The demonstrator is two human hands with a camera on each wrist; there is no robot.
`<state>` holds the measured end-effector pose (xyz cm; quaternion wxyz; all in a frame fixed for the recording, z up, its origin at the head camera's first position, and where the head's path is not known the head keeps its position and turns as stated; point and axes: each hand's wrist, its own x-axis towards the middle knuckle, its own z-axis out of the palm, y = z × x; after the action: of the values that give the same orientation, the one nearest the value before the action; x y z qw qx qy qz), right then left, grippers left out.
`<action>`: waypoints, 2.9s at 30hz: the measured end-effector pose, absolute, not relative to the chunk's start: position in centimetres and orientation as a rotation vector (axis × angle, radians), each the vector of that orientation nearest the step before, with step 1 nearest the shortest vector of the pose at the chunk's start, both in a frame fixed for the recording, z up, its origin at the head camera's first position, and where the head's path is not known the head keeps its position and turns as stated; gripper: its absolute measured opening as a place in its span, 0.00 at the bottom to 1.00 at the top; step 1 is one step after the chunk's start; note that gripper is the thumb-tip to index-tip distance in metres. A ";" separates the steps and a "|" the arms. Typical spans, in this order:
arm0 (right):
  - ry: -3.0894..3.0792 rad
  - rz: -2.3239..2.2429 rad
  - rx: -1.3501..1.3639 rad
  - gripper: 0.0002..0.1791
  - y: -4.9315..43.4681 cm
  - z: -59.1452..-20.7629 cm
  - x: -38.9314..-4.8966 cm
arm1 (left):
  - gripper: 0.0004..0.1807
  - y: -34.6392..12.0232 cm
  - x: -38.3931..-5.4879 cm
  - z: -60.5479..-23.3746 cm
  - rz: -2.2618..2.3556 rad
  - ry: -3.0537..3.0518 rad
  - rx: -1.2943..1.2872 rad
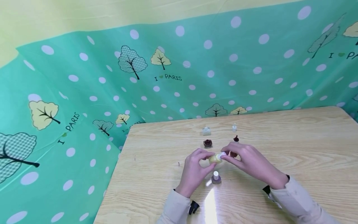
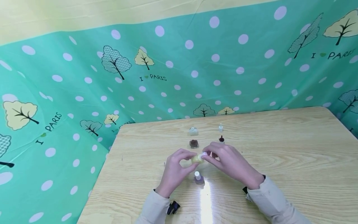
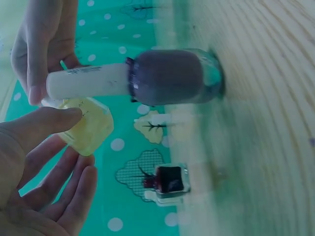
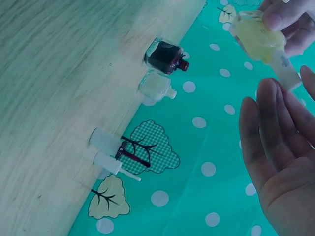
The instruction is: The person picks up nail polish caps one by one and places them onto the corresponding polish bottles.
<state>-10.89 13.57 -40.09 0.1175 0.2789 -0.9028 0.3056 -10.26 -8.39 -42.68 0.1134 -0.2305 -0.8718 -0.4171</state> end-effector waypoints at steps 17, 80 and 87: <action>-2.801 0.981 0.730 0.14 15.4 -41.6 -11.0 | 0.15 -8.8 -11.2 -44.7 -1.319 -2.756 -0.519; -2.889 1.012 0.499 0.21 18.6 -42.5 -12.9 | 0.20 -10.1 -14.3 -44.6 -1.307 -2.928 -0.336; -2.911 1.060 0.481 0.22 18.7 -42.8 -13.9 | 0.21 -9.9 -15.3 -44.4 -1.342 -2.913 -0.328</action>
<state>-13.89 18.73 -42.79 0.0031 0.1535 -0.9285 0.3381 -15.31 -9.92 -44.45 -0.0411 -0.1016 -0.9027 -0.4160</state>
